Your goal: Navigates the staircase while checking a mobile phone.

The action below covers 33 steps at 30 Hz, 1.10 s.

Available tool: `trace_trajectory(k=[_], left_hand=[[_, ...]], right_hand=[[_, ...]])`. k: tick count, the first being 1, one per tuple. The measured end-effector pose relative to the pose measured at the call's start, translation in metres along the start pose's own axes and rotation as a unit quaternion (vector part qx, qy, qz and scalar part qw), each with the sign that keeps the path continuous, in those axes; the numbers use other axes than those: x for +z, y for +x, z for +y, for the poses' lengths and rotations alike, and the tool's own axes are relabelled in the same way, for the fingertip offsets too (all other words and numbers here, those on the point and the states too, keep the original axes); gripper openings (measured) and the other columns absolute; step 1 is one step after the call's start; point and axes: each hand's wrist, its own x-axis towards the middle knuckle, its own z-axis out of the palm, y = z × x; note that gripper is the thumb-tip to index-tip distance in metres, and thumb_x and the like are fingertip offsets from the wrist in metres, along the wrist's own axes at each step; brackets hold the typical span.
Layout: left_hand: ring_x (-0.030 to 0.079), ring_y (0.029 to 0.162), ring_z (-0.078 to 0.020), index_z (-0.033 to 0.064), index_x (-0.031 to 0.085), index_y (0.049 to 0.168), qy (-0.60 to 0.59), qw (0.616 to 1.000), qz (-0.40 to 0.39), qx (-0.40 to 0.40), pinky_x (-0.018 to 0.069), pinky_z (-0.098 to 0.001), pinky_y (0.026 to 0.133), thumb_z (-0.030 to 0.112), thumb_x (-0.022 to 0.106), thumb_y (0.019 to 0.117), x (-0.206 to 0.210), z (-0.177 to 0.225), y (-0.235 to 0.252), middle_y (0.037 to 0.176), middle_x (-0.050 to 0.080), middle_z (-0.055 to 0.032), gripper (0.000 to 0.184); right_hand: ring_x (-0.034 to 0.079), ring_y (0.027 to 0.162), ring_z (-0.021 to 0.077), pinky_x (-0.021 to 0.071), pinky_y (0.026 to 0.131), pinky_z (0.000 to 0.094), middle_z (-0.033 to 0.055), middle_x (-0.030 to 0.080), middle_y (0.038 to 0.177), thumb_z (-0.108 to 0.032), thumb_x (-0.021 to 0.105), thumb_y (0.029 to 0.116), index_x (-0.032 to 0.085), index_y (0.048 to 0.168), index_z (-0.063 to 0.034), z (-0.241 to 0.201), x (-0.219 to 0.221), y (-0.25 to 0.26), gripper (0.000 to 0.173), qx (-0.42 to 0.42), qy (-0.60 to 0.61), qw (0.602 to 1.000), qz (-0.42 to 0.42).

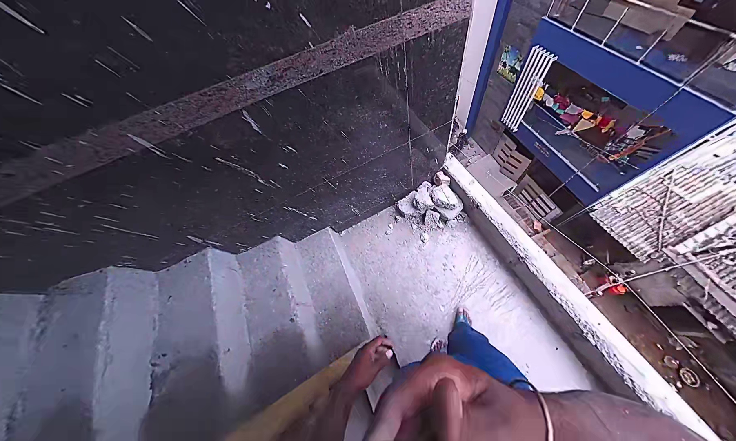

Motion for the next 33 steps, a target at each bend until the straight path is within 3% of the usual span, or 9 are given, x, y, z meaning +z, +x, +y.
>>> trace_trajectory(k=[2, 5, 7, 10, 14, 17, 23, 29, 33], left_hand=[[0.067, 0.111, -0.0252, -0.0033, 0.058, 0.135, -0.125, 0.987, 0.096, 0.032, 0.0522, -0.0422, 0.100, 0.016, 0.054, 0.1035, -0.009, 0.027, -0.031, 0.124, 0.067, -0.0204, 0.037], [0.068, 0.106, -0.0107, -0.0024, 0.062, 0.129, -0.247, 0.942, 0.182, 0.138, 0.0551, -0.0332, 0.099, 0.011, 0.050, 0.1035, -0.027, 0.087, -0.070, 0.115, 0.072, -0.0079, 0.031], [0.068, 0.106, -0.0037, 0.0097, 0.066, 0.126, -0.261, 0.907, 0.214, 0.252, 0.0553, -0.0282, 0.097, 0.030, 0.050, 0.1071, -0.042, 0.125, -0.076, 0.115, 0.074, 0.0055, 0.032], [0.069, 0.111, -0.0183, 0.0083, 0.054, 0.142, -0.331, 0.844, 0.205, 0.368, 0.0579, -0.0384, 0.094, 0.054, 0.039, 0.1063, -0.069, 0.148, -0.038, 0.127, 0.070, -0.0061, 0.059], [0.070, 0.091, -0.0147, 0.0078, 0.051, 0.133, -0.437, 0.773, 0.338, 0.312, 0.0602, -0.0331, 0.076, 0.037, 0.039, 0.1106, -0.122, 0.171, 0.014, 0.110, 0.069, -0.0039, 0.039], [0.069, 0.084, -0.0150, 0.0037, 0.051, 0.134, -0.467, 0.742, 0.407, 0.256, 0.0593, -0.0311, 0.069, 0.024, 0.036, 0.1107, -0.171, 0.188, 0.023, 0.105, 0.070, -0.0070, 0.034], [0.069, 0.090, -0.0145, 0.0007, 0.053, 0.132, -0.438, 0.685, 0.527, 0.247, 0.0597, -0.0321, 0.073, 0.025, 0.039, 0.1104, -0.243, 0.193, 0.006, 0.108, 0.069, -0.0053, 0.035], [0.066, 0.086, -0.0121, 0.0003, 0.054, 0.131, -0.439, 0.589, 0.647, 0.203, 0.0584, -0.0318, 0.073, 0.019, 0.039, 0.1096, -0.261, 0.161, -0.023, 0.107, 0.064, -0.0029, 0.032], [0.067, 0.089, -0.0124, -0.0035, 0.051, 0.135, -0.494, 0.499, 0.697, 0.146, 0.0593, -0.0343, 0.081, 0.013, 0.039, 0.1081, -0.274, 0.137, -0.038, 0.106, 0.067, -0.0043, 0.034]], right_hand=[[0.070, 0.104, 0.0101, 0.0573, 0.093, 0.0278, 0.0048, 0.073, 0.111, -0.059, 0.036, 0.1037, 0.067, 0.122, -0.0068, 0.005, -0.044, 0.004, 0.064, 0.038, 0.050, 0.997, 0.050], [0.072, 0.092, 0.0127, 0.0613, 0.080, 0.0294, 0.0080, 0.074, 0.102, -0.065, 0.049, 0.0964, 0.070, 0.118, -0.0101, 0.021, -0.113, 0.016, 0.062, 0.092, 0.063, 0.977, 0.183], [0.073, 0.091, 0.0144, 0.0620, 0.079, 0.0313, 0.0093, 0.074, 0.102, -0.061, 0.055, 0.0954, 0.071, 0.115, -0.0091, 0.038, -0.152, 0.035, 0.058, 0.119, 0.035, 0.955, 0.268], [0.072, 0.095, 0.0185, 0.0617, 0.083, 0.0359, 0.0124, 0.072, 0.106, -0.049, 0.054, 0.1016, 0.066, 0.118, -0.0058, 0.072, -0.205, 0.073, 0.048, 0.135, 0.006, 0.946, 0.293], [0.069, 0.100, 0.0190, 0.0601, 0.085, 0.0368, 0.0118, 0.069, 0.114, -0.044, 0.051, 0.1045, 0.058, 0.129, -0.0058, 0.100, -0.269, 0.147, 0.046, 0.181, -0.035, 0.961, 0.206], [0.069, 0.102, 0.0241, 0.0619, 0.080, 0.0403, 0.0147, 0.064, 0.124, -0.025, 0.054, 0.1025, 0.048, 0.141, -0.0048, 0.088, -0.292, 0.209, 0.044, 0.269, -0.016, 0.956, 0.117], [0.066, 0.108, 0.0208, 0.0602, 0.083, 0.0361, 0.0117, 0.061, 0.129, -0.002, 0.063, 0.0874, 0.037, 0.144, -0.0004, 0.100, -0.307, 0.333, 0.062, 0.301, -0.083, 0.946, -0.084], [0.070, 0.097, 0.0247, 0.0623, 0.072, 0.0381, 0.0148, 0.066, 0.120, 0.006, 0.058, 0.0858, 0.037, 0.140, -0.0004, 0.164, -0.276, 0.402, 0.059, 0.380, -0.079, 0.907, -0.164], [0.069, 0.100, 0.0236, 0.0618, 0.076, 0.0379, 0.0142, 0.065, 0.122, 0.003, 0.062, 0.0857, 0.035, 0.141, -0.0008, 0.211, -0.255, 0.439, 0.061, 0.419, -0.062, 0.877, -0.228]])
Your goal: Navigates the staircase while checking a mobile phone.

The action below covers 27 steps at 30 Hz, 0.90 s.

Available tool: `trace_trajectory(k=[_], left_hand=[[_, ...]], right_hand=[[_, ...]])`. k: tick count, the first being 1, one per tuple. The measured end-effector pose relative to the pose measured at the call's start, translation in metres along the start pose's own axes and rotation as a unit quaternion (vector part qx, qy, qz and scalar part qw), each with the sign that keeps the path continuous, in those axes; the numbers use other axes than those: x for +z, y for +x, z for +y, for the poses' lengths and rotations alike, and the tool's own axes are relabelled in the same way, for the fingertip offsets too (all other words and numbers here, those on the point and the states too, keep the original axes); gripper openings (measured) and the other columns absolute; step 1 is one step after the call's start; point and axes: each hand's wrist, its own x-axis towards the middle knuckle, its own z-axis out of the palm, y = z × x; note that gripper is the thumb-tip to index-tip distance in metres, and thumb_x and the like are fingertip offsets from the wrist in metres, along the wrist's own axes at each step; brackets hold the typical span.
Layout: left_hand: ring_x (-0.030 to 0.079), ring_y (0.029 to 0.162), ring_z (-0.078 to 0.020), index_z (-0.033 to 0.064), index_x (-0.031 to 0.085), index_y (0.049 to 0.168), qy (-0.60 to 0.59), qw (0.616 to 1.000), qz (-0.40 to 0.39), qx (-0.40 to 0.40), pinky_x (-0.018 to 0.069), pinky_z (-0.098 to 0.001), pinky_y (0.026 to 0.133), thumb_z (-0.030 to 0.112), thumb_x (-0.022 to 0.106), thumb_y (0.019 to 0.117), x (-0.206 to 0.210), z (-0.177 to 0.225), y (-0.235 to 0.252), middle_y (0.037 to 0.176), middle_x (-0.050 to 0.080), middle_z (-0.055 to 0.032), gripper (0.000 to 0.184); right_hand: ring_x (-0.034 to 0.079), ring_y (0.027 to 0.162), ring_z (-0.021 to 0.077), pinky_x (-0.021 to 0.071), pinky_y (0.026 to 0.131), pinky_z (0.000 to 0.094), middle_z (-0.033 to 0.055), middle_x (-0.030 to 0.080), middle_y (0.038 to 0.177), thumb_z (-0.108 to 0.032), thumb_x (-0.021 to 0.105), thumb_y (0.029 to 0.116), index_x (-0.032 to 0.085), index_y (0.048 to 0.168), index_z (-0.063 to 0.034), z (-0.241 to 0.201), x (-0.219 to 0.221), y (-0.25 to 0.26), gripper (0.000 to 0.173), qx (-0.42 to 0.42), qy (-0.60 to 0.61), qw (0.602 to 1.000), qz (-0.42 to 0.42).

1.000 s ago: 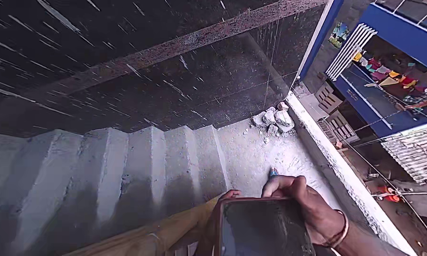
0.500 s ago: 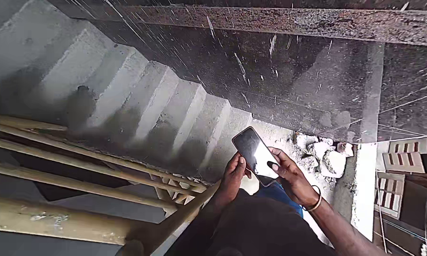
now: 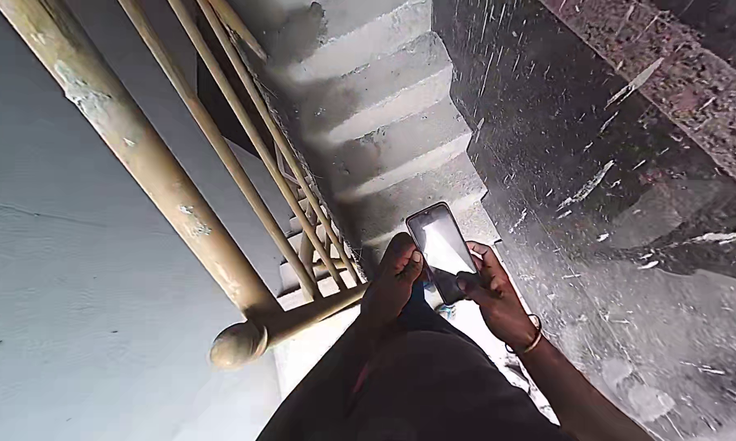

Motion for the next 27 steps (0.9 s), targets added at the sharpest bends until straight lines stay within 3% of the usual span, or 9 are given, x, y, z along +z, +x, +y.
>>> trace_trajectory(k=[6, 9, 14, 19, 27], left_hand=[[0.066, 0.107, -0.0140, -0.0012, 0.048, 0.139, -0.081, 0.994, 0.077, -0.009, 0.0566, -0.0371, 0.095, 0.014, 0.038, 0.1079, -0.036, 0.012, 0.082, 0.120, 0.065, -0.0054, 0.036], [0.067, 0.111, -0.0157, -0.0038, 0.045, 0.141, -0.121, 0.988, 0.093, -0.020, 0.0565, -0.0376, 0.098, 0.015, 0.034, 0.1083, -0.053, 0.047, 0.124, 0.123, 0.067, -0.0084, 0.039], [0.069, 0.105, -0.0144, -0.0014, 0.054, 0.132, -0.133, 0.987, 0.086, 0.002, 0.0574, -0.0371, 0.095, 0.017, 0.035, 0.1091, -0.078, 0.142, 0.177, 0.115, 0.071, -0.0057, 0.035], [0.068, 0.105, -0.0145, -0.0028, 0.053, 0.133, -0.105, 0.989, 0.101, 0.011, 0.0568, -0.0373, 0.096, 0.017, 0.033, 0.1092, -0.088, 0.222, 0.211, 0.114, 0.070, -0.0069, 0.037], [0.069, 0.099, -0.0130, -0.0013, 0.057, 0.125, -0.086, 0.989, 0.115, 0.032, 0.0592, -0.0349, 0.089, 0.025, 0.039, 0.1084, -0.102, 0.273, 0.304, 0.108, 0.071, -0.0049, 0.036]], right_hand=[[0.069, 0.106, 0.0285, 0.0623, 0.081, 0.0431, 0.0164, 0.064, 0.126, 0.001, 0.065, 0.0861, 0.032, 0.140, -0.0007, -0.011, -0.001, 0.118, 0.063, 0.078, -0.020, 0.995, -0.056], [0.070, 0.103, 0.0269, 0.0625, 0.077, 0.0413, 0.0141, 0.066, 0.123, -0.004, 0.064, 0.0858, 0.030, 0.141, -0.0030, -0.040, 0.017, 0.178, 0.065, 0.140, -0.062, 0.986, -0.063], [0.072, 0.100, 0.0265, 0.0622, 0.080, 0.0418, 0.0145, 0.068, 0.118, 0.002, 0.060, 0.0836, 0.031, 0.136, -0.0045, -0.117, 0.062, 0.263, 0.060, 0.169, -0.043, 0.981, -0.084], [0.070, 0.105, 0.0245, 0.0607, 0.087, 0.0398, 0.0148, 0.068, 0.123, 0.002, 0.063, 0.0846, 0.031, 0.142, -0.0003, -0.177, 0.096, 0.317, 0.066, 0.154, -0.074, 0.980, -0.105], [0.070, 0.104, 0.0225, 0.0609, 0.085, 0.0386, 0.0140, 0.068, 0.121, -0.004, 0.068, 0.0798, 0.033, 0.144, 0.0002, -0.211, 0.093, 0.418, 0.073, 0.140, -0.122, 0.977, -0.106]])
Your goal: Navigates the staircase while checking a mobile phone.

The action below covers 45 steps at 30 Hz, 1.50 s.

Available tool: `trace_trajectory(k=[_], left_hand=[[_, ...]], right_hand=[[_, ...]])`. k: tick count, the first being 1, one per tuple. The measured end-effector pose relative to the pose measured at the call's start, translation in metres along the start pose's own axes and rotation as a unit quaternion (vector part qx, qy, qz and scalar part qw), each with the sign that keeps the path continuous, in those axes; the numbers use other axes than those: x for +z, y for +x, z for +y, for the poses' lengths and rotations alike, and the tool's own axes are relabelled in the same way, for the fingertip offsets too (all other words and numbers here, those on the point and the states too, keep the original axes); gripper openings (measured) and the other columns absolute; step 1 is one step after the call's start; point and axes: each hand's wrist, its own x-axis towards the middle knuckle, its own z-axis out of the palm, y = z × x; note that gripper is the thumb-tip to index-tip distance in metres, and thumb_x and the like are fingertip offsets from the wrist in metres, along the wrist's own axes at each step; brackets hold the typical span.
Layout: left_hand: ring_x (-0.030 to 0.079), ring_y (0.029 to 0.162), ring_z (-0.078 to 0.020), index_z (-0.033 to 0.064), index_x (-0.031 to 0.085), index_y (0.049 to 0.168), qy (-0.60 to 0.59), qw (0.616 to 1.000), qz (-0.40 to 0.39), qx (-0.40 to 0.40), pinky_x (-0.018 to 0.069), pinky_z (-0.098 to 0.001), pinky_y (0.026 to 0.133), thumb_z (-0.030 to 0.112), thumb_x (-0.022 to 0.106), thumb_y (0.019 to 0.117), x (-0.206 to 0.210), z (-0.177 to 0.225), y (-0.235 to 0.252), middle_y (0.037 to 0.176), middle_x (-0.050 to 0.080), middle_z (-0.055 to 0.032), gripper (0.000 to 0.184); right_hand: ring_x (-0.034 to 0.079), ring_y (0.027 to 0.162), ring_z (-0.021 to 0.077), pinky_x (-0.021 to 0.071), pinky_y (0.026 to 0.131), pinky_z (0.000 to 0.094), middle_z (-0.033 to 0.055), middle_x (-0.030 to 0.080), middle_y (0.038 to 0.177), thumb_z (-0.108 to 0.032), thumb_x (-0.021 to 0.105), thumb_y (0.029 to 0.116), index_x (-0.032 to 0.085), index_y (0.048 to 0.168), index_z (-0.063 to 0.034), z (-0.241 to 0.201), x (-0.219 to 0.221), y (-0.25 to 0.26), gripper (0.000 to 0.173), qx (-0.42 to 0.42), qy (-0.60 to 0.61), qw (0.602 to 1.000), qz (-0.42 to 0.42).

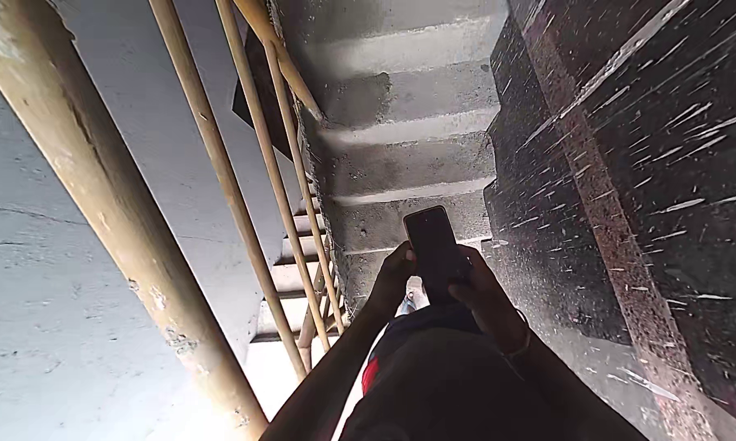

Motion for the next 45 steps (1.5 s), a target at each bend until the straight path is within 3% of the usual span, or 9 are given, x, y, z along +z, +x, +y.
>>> trace_trajectory(k=[4, 9, 14, 22, 28, 35, 39, 41, 45], left_hand=[[0.070, 0.101, -0.0154, -0.0018, 0.054, 0.129, 0.004, 1.000, 0.005, -0.005, 0.0594, -0.0371, 0.090, 0.019, 0.035, 0.1088, 0.015, 0.029, 0.054, 0.111, 0.071, -0.0066, 0.035], [0.070, 0.098, -0.0118, 0.0004, 0.056, 0.127, 0.016, 0.999, 0.048, -0.011, 0.0586, -0.0343, 0.089, 0.017, 0.035, 0.1074, 0.052, 0.122, 0.087, 0.108, 0.071, -0.0028, 0.033], [0.069, 0.095, -0.0127, 0.0000, 0.057, 0.124, 0.019, 0.996, 0.079, 0.024, 0.0580, -0.0356, 0.089, 0.017, 0.032, 0.1078, 0.064, 0.191, 0.102, 0.103, 0.070, -0.0043, 0.034], [0.069, 0.100, -0.0143, -0.0019, 0.055, 0.130, -0.025, 0.990, 0.135, 0.043, 0.0575, -0.0365, 0.093, 0.013, 0.034, 0.1076, 0.040, 0.222, 0.151, 0.109, 0.071, -0.0069, 0.034], [0.069, 0.097, -0.0111, -0.0005, 0.057, 0.126, -0.041, 0.989, 0.129, 0.052, 0.0577, -0.0335, 0.090, 0.012, 0.034, 0.1068, 0.003, 0.269, 0.203, 0.106, 0.071, -0.0037, 0.033], [0.068, 0.102, -0.0123, -0.0035, 0.054, 0.129, -0.017, 0.990, 0.113, 0.080, 0.0564, -0.0360, 0.095, 0.015, 0.036, 0.1080, -0.008, 0.399, 0.231, 0.110, 0.070, -0.0046, 0.033], [0.068, 0.100, -0.0121, -0.0020, 0.057, 0.126, -0.007, 0.990, 0.112, 0.081, 0.0570, -0.0361, 0.093, 0.020, 0.039, 0.1085, -0.006, 0.447, 0.246, 0.108, 0.071, -0.0038, 0.033], [0.069, 0.098, -0.0121, -0.0016, 0.057, 0.125, -0.019, 0.990, 0.114, 0.076, 0.0576, -0.0352, 0.091, 0.018, 0.038, 0.1080, -0.004, 0.460, 0.255, 0.106, 0.071, -0.0042, 0.033], [0.069, 0.101, -0.0142, -0.0026, 0.058, 0.125, -0.017, 0.992, 0.098, 0.075, 0.0577, -0.0368, 0.094, 0.021, 0.040, 0.1086, -0.004, 0.472, 0.281, 0.109, 0.071, -0.0061, 0.034]], right_hand=[[0.070, 0.106, 0.0259, 0.0610, 0.086, 0.0424, 0.0146, 0.067, 0.124, -0.005, 0.068, 0.0788, 0.030, 0.147, -0.0032, -0.041, -0.032, 0.047, 0.078, 0.022, 0.010, 0.999, -0.040], [0.071, 0.105, 0.0226, 0.0611, 0.085, 0.0393, 0.0118, 0.068, 0.123, -0.005, 0.066, 0.0782, 0.029, 0.145, -0.0057, -0.145, -0.033, 0.080, 0.076, 0.049, 0.033, 0.995, -0.076], [0.071, 0.104, 0.0267, 0.0623, 0.082, 0.0425, 0.0143, 0.069, 0.122, -0.010, 0.069, 0.0801, 0.028, 0.147, -0.0060, -0.219, -0.022, 0.109, 0.078, 0.065, 0.044, 0.988, -0.130], [0.070, 0.107, 0.0281, 0.0619, 0.086, 0.0444, 0.0160, 0.066, 0.126, -0.004, 0.064, 0.0805, 0.026, 0.149, -0.0062, -0.256, -0.012, 0.188, 0.079, 0.080, 0.016, 0.979, -0.186], [0.071, 0.104, 0.0273, 0.0624, 0.082, 0.0429, 0.0150, 0.067, 0.124, -0.003, 0.061, 0.0809, 0.031, 0.145, -0.0056, -0.301, 0.021, 0.258, 0.071, 0.103, -0.024, 0.980, -0.170], [0.073, 0.090, 0.0197, 0.0635, 0.076, 0.0360, 0.0098, 0.072, 0.104, -0.019, 0.067, 0.0879, 0.049, 0.130, -0.0022, -0.413, 0.092, 0.301, 0.049, 0.037, -0.104, 0.991, -0.077], [0.073, 0.091, 0.0184, 0.0621, 0.078, 0.0353, 0.0096, 0.072, 0.104, -0.012, 0.054, 0.0932, 0.052, 0.129, -0.0017, -0.458, 0.105, 0.314, 0.037, 0.025, -0.078, 0.994, -0.072], [0.073, 0.090, 0.0187, 0.0622, 0.077, 0.0356, 0.0095, 0.072, 0.103, -0.015, 0.050, 0.0943, 0.052, 0.130, -0.0023, -0.474, 0.106, 0.318, 0.038, 0.021, -0.073, 0.995, -0.070], [0.072, 0.091, 0.0166, 0.0628, 0.076, 0.0344, 0.0072, 0.072, 0.107, -0.014, 0.067, 0.0852, 0.046, 0.135, -0.0026, -0.487, 0.100, 0.331, 0.055, 0.009, -0.111, 0.991, -0.077]])
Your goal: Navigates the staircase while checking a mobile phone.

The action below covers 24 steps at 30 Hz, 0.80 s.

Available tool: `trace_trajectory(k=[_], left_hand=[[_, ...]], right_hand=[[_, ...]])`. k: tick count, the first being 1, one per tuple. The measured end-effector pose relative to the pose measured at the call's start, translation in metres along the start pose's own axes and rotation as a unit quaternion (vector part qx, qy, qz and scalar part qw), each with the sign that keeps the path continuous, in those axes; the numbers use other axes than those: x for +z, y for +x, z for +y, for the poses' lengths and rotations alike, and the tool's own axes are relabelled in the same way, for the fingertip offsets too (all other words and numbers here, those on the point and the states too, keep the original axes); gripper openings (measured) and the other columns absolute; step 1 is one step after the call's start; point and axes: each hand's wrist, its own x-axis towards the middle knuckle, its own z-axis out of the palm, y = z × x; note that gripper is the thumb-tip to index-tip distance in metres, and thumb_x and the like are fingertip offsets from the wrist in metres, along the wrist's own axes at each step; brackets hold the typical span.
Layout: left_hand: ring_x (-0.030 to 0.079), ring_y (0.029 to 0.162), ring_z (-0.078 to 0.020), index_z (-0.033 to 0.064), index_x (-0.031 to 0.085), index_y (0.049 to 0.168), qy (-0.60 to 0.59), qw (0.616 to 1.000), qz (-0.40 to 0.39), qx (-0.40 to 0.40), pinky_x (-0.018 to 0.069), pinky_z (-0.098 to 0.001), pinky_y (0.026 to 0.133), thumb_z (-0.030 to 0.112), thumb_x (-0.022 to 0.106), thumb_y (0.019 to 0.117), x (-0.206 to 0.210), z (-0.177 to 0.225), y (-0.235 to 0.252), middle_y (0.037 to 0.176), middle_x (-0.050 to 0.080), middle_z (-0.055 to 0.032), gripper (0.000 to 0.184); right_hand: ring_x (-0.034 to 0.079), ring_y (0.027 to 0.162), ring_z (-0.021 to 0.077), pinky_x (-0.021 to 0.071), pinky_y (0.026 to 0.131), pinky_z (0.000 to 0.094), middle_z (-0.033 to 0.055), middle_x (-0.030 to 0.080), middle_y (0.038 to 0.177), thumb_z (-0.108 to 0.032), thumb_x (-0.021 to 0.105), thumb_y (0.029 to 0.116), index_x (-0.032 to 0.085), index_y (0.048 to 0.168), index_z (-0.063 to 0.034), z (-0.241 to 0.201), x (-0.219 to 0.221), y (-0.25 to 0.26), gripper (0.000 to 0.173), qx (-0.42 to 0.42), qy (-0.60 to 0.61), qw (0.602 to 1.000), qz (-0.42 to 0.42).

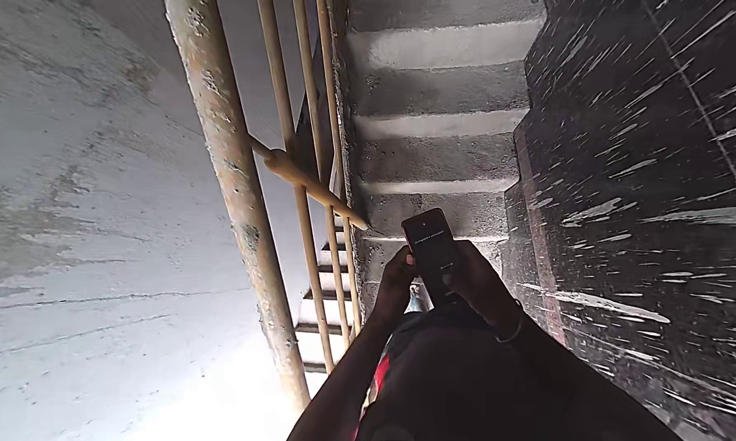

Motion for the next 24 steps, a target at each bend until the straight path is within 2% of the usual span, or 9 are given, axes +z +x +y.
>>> trace_trajectory(k=[1, 3, 6, 8, 10, 16, 18, 22, 24], left_hand=[[0.069, 0.102, -0.0147, -0.0025, 0.058, 0.124, 0.003, 1.000, 0.000, -0.003, 0.0577, -0.0373, 0.094, 0.020, 0.039, 0.1088, 0.003, 0.000, 0.007, 0.109, 0.071, -0.0063, 0.033], [0.069, 0.102, -0.0161, -0.0031, 0.057, 0.125, 0.000, 1.000, 0.000, -0.014, 0.0578, -0.0386, 0.094, 0.017, 0.037, 0.1083, 0.007, 0.001, 0.025, 0.110, 0.071, -0.0076, 0.033], [0.070, 0.101, -0.0154, -0.0027, 0.056, 0.127, 0.001, 0.999, -0.010, -0.032, 0.0583, -0.0380, 0.093, 0.019, 0.036, 0.1082, 0.017, 0.002, 0.058, 0.109, 0.072, -0.0071, 0.035], [0.070, 0.100, -0.0144, -0.0020, 0.057, 0.127, 0.015, 0.999, -0.018, -0.048, 0.0583, -0.0369, 0.093, 0.020, 0.037, 0.1085, 0.028, 0.007, 0.085, 0.108, 0.072, -0.0062, 0.034], [0.070, 0.100, -0.0137, -0.0020, 0.058, 0.126, 0.033, 0.997, -0.026, -0.061, 0.0584, -0.0358, 0.092, 0.019, 0.039, 0.1072, 0.045, 0.023, 0.112, 0.108, 0.072, -0.0057, 0.034], [0.069, 0.096, -0.0104, 0.0012, 0.060, 0.121, 0.035, 0.997, -0.015, -0.074, 0.0584, -0.0332, 0.089, 0.019, 0.041, 0.1065, 0.103, 0.122, 0.149, 0.104, 0.072, -0.0018, 0.030], [0.069, 0.089, -0.0066, 0.0050, 0.063, 0.116, 0.029, 0.998, -0.004, -0.061, 0.0580, -0.0282, 0.082, 0.025, 0.046, 0.1058, 0.117, 0.151, 0.156, 0.098, 0.072, 0.0025, 0.028], [0.069, 0.091, -0.0064, 0.0057, 0.064, 0.115, 0.024, 0.999, 0.012, -0.033, 0.0580, -0.0288, 0.085, 0.027, 0.047, 0.1059, 0.131, 0.195, 0.174, 0.098, 0.073, 0.0024, 0.029], [0.068, 0.090, -0.0065, 0.0058, 0.063, 0.115, 0.027, 0.999, 0.021, -0.018, 0.0580, -0.0292, 0.084, 0.025, 0.045, 0.1062, 0.131, 0.204, 0.186, 0.098, 0.072, 0.0025, 0.028]], right_hand=[[0.072, 0.091, 0.0167, 0.0628, 0.076, 0.0342, 0.0071, 0.071, 0.108, -0.012, 0.066, 0.0852, 0.046, 0.134, -0.0027, -0.001, -0.006, 0.004, 0.054, 0.003, 0.005, 1.000, -0.001], [0.072, 0.095, 0.0171, 0.0615, 0.081, 0.0350, 0.0080, 0.072, 0.111, -0.012, 0.056, 0.0906, 0.049, 0.135, -0.0011, -0.004, -0.024, 0.016, 0.047, -0.006, 0.050, 0.999, -0.013], [0.072, 0.098, 0.0172, 0.0605, 0.084, 0.0359, 0.0093, 0.073, 0.113, -0.019, 0.045, 0.0966, 0.056, 0.135, -0.0005, -0.004, -0.058, 0.035, 0.044, -0.021, 0.115, 0.993, -0.024], [0.072, 0.097, 0.0199, 0.0610, 0.083, 0.0378, 0.0112, 0.074, 0.112, -0.027, 0.047, 0.0992, 0.059, 0.136, -0.0019, -0.005, -0.083, 0.051, 0.046, -0.023, 0.114, 0.993, -0.021], [0.072, 0.095, 0.0205, 0.0611, 0.082, 0.0385, 0.0120, 0.074, 0.111, -0.031, 0.050, 0.0983, 0.058, 0.137, -0.0024, -0.020, -0.102, 0.065, 0.049, -0.016, 0.119, 0.993, -0.014], [0.074, 0.091, 0.0229, 0.0626, 0.075, 0.0390, 0.0123, 0.075, 0.108, -0.039, 0.060, 0.0927, 0.058, 0.134, -0.0035, -0.138, -0.133, 0.078, 0.055, 0.030, 0.143, 0.989, -0.023], [0.074, 0.090, 0.0211, 0.0626, 0.072, 0.0375, 0.0101, 0.075, 0.106, -0.038, 0.059, 0.0921, 0.061, 0.130, -0.0052, -0.173, -0.140, 0.086, 0.051, 0.033, 0.120, 0.992, -0.035], [0.073, 0.085, 0.0193, 0.0623, 0.069, 0.0363, 0.0087, 0.074, 0.103, -0.035, 0.057, 0.0939, 0.066, 0.123, -0.0060, -0.224, -0.152, 0.114, 0.042, 0.022, 0.092, 0.993, -0.063], [0.073, 0.086, 0.0202, 0.0625, 0.070, 0.0368, 0.0092, 0.074, 0.104, -0.041, 0.059, 0.0949, 0.066, 0.123, -0.0059, -0.238, -0.156, 0.131, 0.046, 0.013, 0.084, 0.993, -0.084]])
